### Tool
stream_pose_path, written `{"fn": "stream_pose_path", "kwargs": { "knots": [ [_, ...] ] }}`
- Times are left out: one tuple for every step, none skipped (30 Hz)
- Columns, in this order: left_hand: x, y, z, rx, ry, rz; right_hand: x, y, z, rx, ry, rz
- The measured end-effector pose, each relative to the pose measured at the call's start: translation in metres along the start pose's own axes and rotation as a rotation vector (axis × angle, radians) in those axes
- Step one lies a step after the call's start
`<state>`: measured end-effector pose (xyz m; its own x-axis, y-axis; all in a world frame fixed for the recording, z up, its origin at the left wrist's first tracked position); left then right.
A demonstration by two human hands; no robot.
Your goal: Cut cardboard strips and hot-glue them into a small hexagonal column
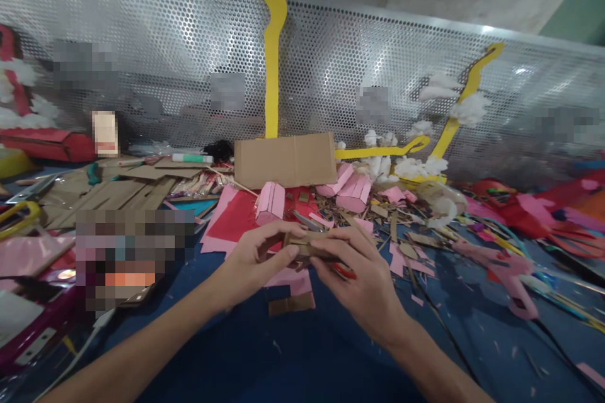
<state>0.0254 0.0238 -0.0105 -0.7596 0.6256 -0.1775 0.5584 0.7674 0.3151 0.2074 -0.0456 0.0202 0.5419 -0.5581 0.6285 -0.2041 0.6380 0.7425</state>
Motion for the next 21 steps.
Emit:
{"fn": "stream_pose_path", "kwargs": {
  "knots": [
    [0.002, 0.001, -0.002, -0.014, 0.005, -0.022, 0.001, 0.0, -0.001, -0.021, -0.006, -0.018],
    [0.005, 0.002, -0.003, -0.027, 0.005, -0.047, 0.002, -0.001, -0.004, -0.055, -0.007, -0.041],
    [0.007, 0.003, -0.005, -0.037, 0.001, -0.071, 0.003, -0.001, -0.007, -0.104, 0.006, -0.061],
    [0.01, 0.003, -0.007, -0.044, -0.003, -0.094, 0.003, -0.001, -0.01, -0.165, 0.041, -0.072],
    [0.012, 0.004, -0.01, -0.054, -0.005, -0.115, 0.003, -0.001, -0.015, -0.236, 0.108, -0.075],
    [0.014, 0.005, -0.012, -0.066, -0.006, -0.131, 0.002, -0.002, -0.02, -0.309, 0.209, -0.066],
    [0.015, 0.005, -0.014, -0.078, 0.0, -0.143, 0.0, -0.002, -0.024, -0.379, 0.333, -0.047],
    [0.016, 0.005, -0.016, -0.089, 0.011, -0.148, -0.002, -0.002, -0.028, -0.445, 0.469, -0.024],
    [0.017, 0.006, -0.017, -0.1, 0.025, -0.15, -0.006, -0.003, -0.031, -0.499, 0.6, 0.001],
    [0.018, 0.006, -0.018, -0.108, 0.038, -0.147, -0.009, -0.004, -0.032, -0.547, 0.717, 0.021],
    [0.018, 0.006, -0.018, -0.115, 0.052, -0.144, -0.012, -0.005, -0.033, -0.588, 0.816, 0.041],
    [0.019, 0.005, -0.018, -0.121, 0.068, -0.145, -0.014, -0.005, -0.033, -0.621, 0.895, 0.058],
    [0.02, 0.005, -0.018, -0.13, 0.082, -0.149, -0.017, -0.006, -0.033, -0.649, 0.956, 0.07],
    [0.02, 0.005, -0.018, -0.136, 0.094, -0.154, -0.018, -0.006, -0.033, -0.666, 1.001, 0.078],
    [0.02, 0.004, -0.019, -0.136, 0.104, -0.159, -0.02, -0.006, -0.032, -0.672, 1.027, 0.081],
    [0.02, 0.004, -0.019, -0.131, 0.11, -0.164, -0.02, -0.006, -0.032, -0.667, 1.037, 0.079],
    [0.02, 0.003, -0.019, -0.124, 0.113, -0.165, -0.02, -0.006, -0.032, -0.656, 1.033, 0.069],
    [0.019, 0.003, -0.02, -0.12, 0.115, -0.163, -0.019, -0.006, -0.032, -0.643, 1.021, 0.054],
    [0.017, 0.003, -0.02, -0.12, 0.114, -0.158, -0.019, -0.005, -0.032, -0.63, 1.003, 0.042],
    [0.016, 0.002, -0.021, -0.125, 0.11, -0.152, -0.018, -0.005, -0.032, -0.619, 0.981, 0.032],
    [0.015, 0.002, -0.021, -0.136, 0.104, -0.148, -0.017, -0.005, -0.032, -0.611, 0.959, 0.025]
  ]
}}
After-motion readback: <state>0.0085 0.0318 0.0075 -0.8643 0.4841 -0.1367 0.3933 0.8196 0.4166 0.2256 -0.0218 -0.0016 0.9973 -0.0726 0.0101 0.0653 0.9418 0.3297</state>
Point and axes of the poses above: each hand's wrist, its own y-axis towards the middle knuckle, its own x-axis out of the back of the hand, z = x × y, the point moved 4 cm from there along y, towards the middle knuckle, and after that the axes turned 8 degrees about -y, right-handed, at the moved point
